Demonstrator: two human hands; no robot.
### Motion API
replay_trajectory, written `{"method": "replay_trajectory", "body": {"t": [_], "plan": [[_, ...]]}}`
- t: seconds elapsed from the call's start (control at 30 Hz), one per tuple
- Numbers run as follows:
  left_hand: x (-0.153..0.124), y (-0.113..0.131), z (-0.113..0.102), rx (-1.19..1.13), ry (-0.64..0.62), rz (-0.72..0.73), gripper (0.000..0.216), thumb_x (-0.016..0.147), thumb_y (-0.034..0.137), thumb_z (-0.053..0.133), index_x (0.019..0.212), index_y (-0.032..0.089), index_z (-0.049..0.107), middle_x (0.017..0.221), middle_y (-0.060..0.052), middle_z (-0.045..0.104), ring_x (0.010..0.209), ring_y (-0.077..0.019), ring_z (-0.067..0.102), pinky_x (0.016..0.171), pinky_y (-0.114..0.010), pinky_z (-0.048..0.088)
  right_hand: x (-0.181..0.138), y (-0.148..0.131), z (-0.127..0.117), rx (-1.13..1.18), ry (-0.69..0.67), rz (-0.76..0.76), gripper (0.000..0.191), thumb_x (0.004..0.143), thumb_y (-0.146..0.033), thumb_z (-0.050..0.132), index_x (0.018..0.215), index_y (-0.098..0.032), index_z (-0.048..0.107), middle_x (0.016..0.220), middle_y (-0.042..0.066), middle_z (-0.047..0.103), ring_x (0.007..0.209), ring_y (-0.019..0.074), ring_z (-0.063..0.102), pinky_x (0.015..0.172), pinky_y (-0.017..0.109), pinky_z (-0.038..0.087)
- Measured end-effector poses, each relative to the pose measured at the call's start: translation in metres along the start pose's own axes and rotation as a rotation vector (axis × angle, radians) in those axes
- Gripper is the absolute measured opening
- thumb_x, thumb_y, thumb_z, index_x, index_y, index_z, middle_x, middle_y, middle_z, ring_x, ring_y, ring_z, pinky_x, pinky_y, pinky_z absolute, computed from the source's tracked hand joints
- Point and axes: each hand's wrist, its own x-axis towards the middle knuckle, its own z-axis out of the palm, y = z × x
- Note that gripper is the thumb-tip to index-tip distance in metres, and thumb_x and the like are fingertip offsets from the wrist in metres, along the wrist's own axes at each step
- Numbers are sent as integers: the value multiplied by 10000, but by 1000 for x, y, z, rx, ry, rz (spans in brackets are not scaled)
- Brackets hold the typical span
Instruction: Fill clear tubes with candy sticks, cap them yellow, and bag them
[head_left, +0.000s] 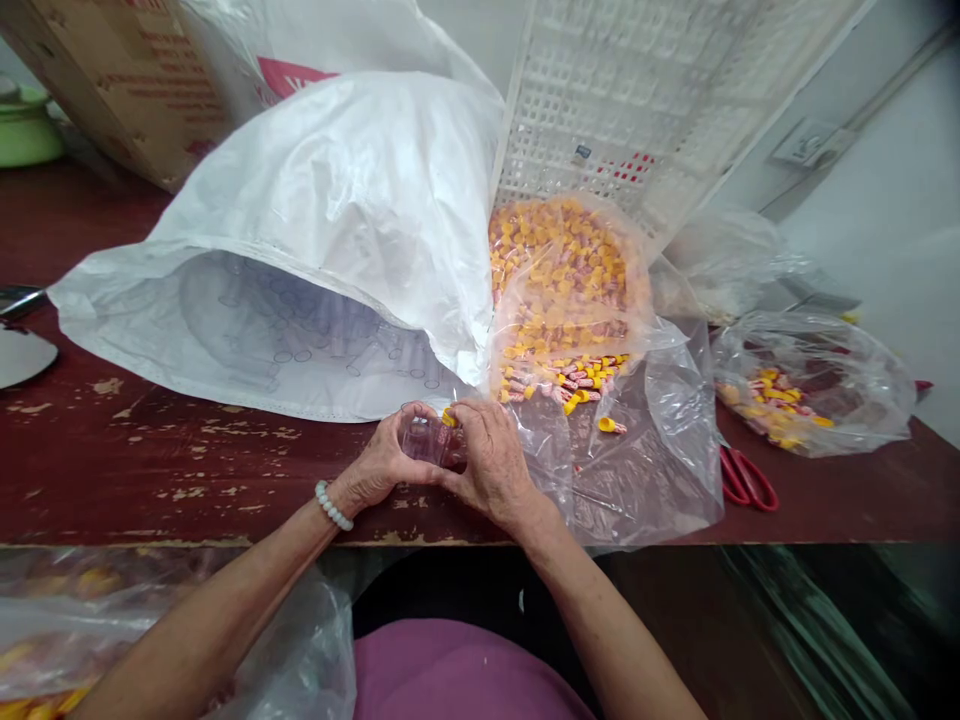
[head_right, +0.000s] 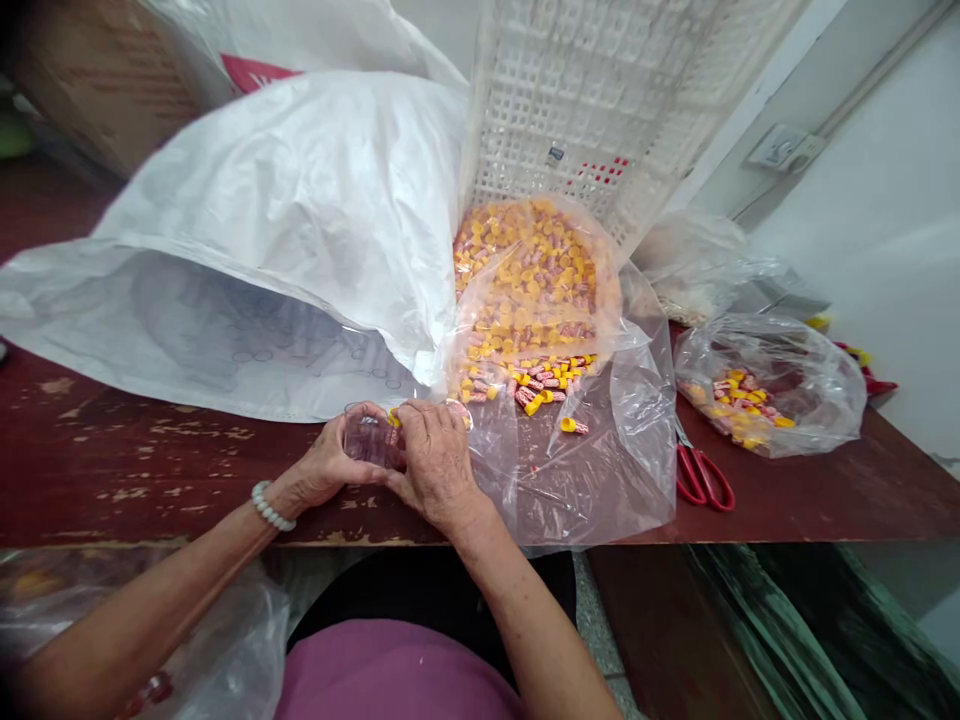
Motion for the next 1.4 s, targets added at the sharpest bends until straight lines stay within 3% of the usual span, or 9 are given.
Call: {"method": "replay_trajectory", "body": {"t": [0.37,0.6,0.8,0.93,1.0,1.1,1.27,1.33,1.4], "plan": [[-1,2,1,-401,-117,-116,563,462,109,784,953,200,524,833,-20,642,778,-204,628,724,-324,504,8,3,0,249,51,26,555,639,-380,731,1093,-183,480,1053,106,582,991,240,537,856,382,445],[0,2,2,-444,-109,-116,528,463,92,765,935,187,548,794,-5,622,726,-159,605,676,-272,504,4,3,-7,157,-89,-76,627,634,-347,756,1149,-145,461,1203,155,525,1085,270,494,908,422,413],[1,4,2,-410,-124,-124,509,480,63,757,919,183,529,748,13,607,685,-139,593,638,-255,520,5,-5,4,51,-39,-20,450,674,-400,676,1022,-148,542,1014,116,584,947,259,532,826,397,439],[2,2,3,-336,-84,-70,538,531,74,767,989,194,510,820,2,656,748,-152,637,703,-256,530,5,-12,-26,24,-4,-9,501,744,-374,661,1179,-179,508,1165,106,573,1059,259,510,925,427,421],[3,0,3,-293,-41,-50,548,544,73,777,993,202,490,828,-5,678,789,-188,665,735,-301,543,-2,4,-50,26,118,55,471,818,-332,597,1249,-190,470,1238,109,543,1119,238,494,949,406,428],[5,-2,7,-243,6,-27,563,529,68,792,967,200,464,779,-1,677,857,-241,678,760,-375,555,-27,63,-80,-152,313,325,285,870,-202,481,1145,-194,559,1074,104,607,1018,227,552,887,397,461],[3,1,12,-61,51,-12,526,532,99,781,929,185,447,795,-13,676,760,-200,686,718,-327,545,-73,166,-81,-382,7,554,213,797,-155,528,950,-171,675,975,132,642,920,260,578,840,411,454],[3,3,14,30,66,-2,512,522,109,776,912,178,452,813,-24,672,731,-185,679,690,-299,536,-81,174,-76,-369,32,563,208,827,-190,492,925,-150,672,938,143,646,893,258,580,816,408,460],[3,3,15,87,73,14,500,518,115,768,902,177,453,824,-24,659,726,-176,670,675,-285,529,-78,157,-73,-303,190,588,231,853,-250,476,955,-136,649,943,147,646,889,250,580,804,407,464]]}}
